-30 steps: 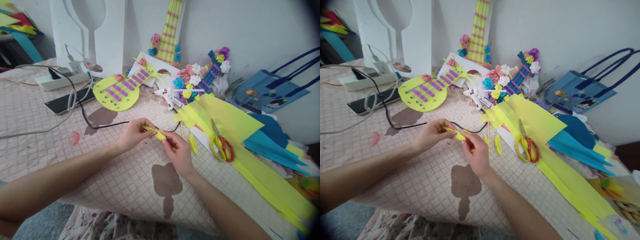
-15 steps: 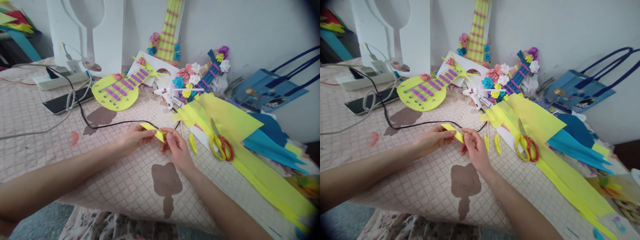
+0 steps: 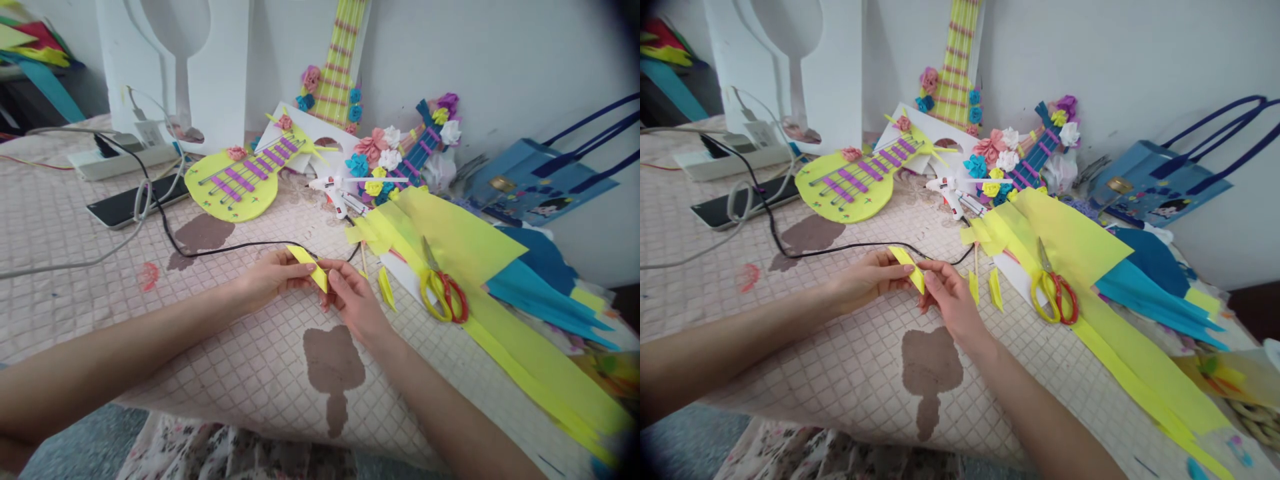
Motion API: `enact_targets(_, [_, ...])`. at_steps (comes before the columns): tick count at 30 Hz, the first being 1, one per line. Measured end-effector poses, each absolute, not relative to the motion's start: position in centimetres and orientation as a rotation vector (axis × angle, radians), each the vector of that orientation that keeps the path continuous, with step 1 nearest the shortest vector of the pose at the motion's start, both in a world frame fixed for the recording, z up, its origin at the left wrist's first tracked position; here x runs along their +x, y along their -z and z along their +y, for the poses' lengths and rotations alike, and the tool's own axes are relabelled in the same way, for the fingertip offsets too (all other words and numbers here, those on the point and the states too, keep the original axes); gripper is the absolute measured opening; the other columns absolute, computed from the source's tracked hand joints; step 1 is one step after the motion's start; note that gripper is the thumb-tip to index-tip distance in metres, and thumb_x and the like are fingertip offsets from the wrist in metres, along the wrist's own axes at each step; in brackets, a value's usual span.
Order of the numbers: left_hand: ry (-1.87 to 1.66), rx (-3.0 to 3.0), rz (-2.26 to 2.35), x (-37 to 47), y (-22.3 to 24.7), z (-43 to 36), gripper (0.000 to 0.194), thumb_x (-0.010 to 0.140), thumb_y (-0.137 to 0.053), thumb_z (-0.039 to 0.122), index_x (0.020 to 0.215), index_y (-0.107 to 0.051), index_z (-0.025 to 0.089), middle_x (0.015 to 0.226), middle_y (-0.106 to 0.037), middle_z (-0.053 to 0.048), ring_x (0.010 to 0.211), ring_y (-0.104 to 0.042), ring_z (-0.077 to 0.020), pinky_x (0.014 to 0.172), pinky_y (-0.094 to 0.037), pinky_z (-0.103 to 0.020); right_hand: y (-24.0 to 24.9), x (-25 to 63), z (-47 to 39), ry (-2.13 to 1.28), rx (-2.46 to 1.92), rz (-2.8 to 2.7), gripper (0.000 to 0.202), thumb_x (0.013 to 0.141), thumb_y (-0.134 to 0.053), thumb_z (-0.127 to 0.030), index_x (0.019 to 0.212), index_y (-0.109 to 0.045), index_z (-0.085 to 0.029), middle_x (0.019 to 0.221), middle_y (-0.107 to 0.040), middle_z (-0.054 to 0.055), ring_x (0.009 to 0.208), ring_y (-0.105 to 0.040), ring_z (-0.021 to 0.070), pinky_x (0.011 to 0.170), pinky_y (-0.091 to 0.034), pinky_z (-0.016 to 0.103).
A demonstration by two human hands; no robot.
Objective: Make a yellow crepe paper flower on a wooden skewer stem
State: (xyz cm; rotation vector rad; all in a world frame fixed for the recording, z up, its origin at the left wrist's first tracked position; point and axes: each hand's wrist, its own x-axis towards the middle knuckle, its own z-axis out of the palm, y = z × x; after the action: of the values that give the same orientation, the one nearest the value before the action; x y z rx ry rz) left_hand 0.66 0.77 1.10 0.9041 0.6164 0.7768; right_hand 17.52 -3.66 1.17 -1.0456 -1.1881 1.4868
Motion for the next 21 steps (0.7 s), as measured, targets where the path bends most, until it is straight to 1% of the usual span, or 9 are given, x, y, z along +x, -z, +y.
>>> enact_targets(2, [-0.794, 0.961, 0.673, 0.69, -1.14, 0.75, 0.017, 0.072, -0.074, 0.024, 0.082, -0.066, 0.012, 0.081, -0.069, -0.005, 0.073, -0.062, -0.0131, 0.071, -0.047, -0.025, -1.30, 17.55, -3.73, -1.391, -1.101, -1.249, 0.028, 0.081, -0.060, -0.044, 0.095, -0.056, -0.021, 0.066, -0.054, -0.004, 0.054, -0.051, 0.0088, 0.049, -0.045, 0.022])
enact_targets(5, [-0.822, 1.063, 0.751, 0.82, -1.13, 0.71, 0.016, 0.069, -0.075, 0.024, 0.076, -0.066, 0.013, 0.073, -0.067, -0.002, 0.066, -0.059, -0.0108, 0.064, -0.045, -0.023, -1.53, 17.59, -3.84, -1.218, -1.216, -1.372, 0.021, 0.078, -0.064, -0.038, 0.081, -0.055, -0.019, 0.063, -0.052, -0.005, 0.052, -0.047, 0.0074, 0.048, -0.041, 0.021])
enact_targets(8, [-0.854, 1.117, 0.774, 0.97, -0.99, 0.67, 0.015, 0.069, -0.075, 0.025, 0.074, -0.066, 0.014, 0.072, -0.067, -0.002, 0.065, -0.058, -0.0107, 0.062, -0.045, -0.022, -1.58, 17.61, -3.93, -1.155, -1.279, -1.463, 0.018, 0.079, -0.061, -0.034, 0.074, -0.053, -0.019, 0.060, -0.050, -0.005, 0.050, -0.044, 0.0070, 0.046, -0.038, 0.021])
enact_targets(11, [-0.874, 1.135, 0.792, 1.03, -0.91, 0.58, 0.015, 0.070, -0.073, 0.027, 0.073, -0.065, 0.014, 0.071, -0.066, -0.001, 0.064, -0.058, -0.0111, 0.061, -0.045, -0.022, -1.46, 17.59, -4.00, -1.137, -1.299, -1.510, 0.017, 0.079, -0.060, -0.033, 0.073, -0.052, -0.020, 0.060, -0.050, -0.005, 0.049, -0.043, 0.0072, 0.046, -0.037, 0.021])
enact_targets(17, [-0.918, 1.184, 0.752, 1.00, -1.27, 0.39, 0.015, 0.069, -0.074, 0.023, 0.070, -0.063, 0.014, 0.065, -0.063, 0.001, 0.059, -0.055, -0.0092, 0.058, -0.043, -0.021, -1.22, 17.64, -3.99, -1.127, -1.303, -1.557, 0.015, 0.079, -0.060, -0.032, 0.074, -0.053, -0.020, 0.061, -0.050, -0.004, 0.052, -0.044, 0.0080, 0.048, -0.037, 0.022])
enact_targets(19, [-0.920, 1.181, 0.720, 0.99, -1.42, 0.29, 0.014, 0.071, -0.074, 0.023, 0.072, -0.063, 0.014, 0.066, -0.063, 0.001, 0.062, -0.057, -0.0093, 0.060, -0.044, -0.021, -1.19, 17.60, -4.02, -1.136, -1.291, -1.538, 0.015, 0.079, -0.060, -0.032, 0.074, -0.052, -0.020, 0.061, -0.050, -0.005, 0.051, -0.044, 0.0078, 0.047, -0.037, 0.022])
enact_targets(21, [-0.896, 1.165, 0.677, 1.03, -1.53, 0.15, 0.015, 0.074, -0.072, 0.025, 0.079, -0.064, 0.014, 0.072, -0.065, 0.000, 0.067, -0.059, -0.0103, 0.063, -0.046, -0.021, -1.17, 17.44, -4.13, -1.152, -1.260, -1.500, 0.016, 0.080, -0.060, -0.033, 0.074, -0.052, -0.020, 0.063, -0.050, -0.005, 0.050, -0.044, 0.0075, 0.047, -0.037, 0.022])
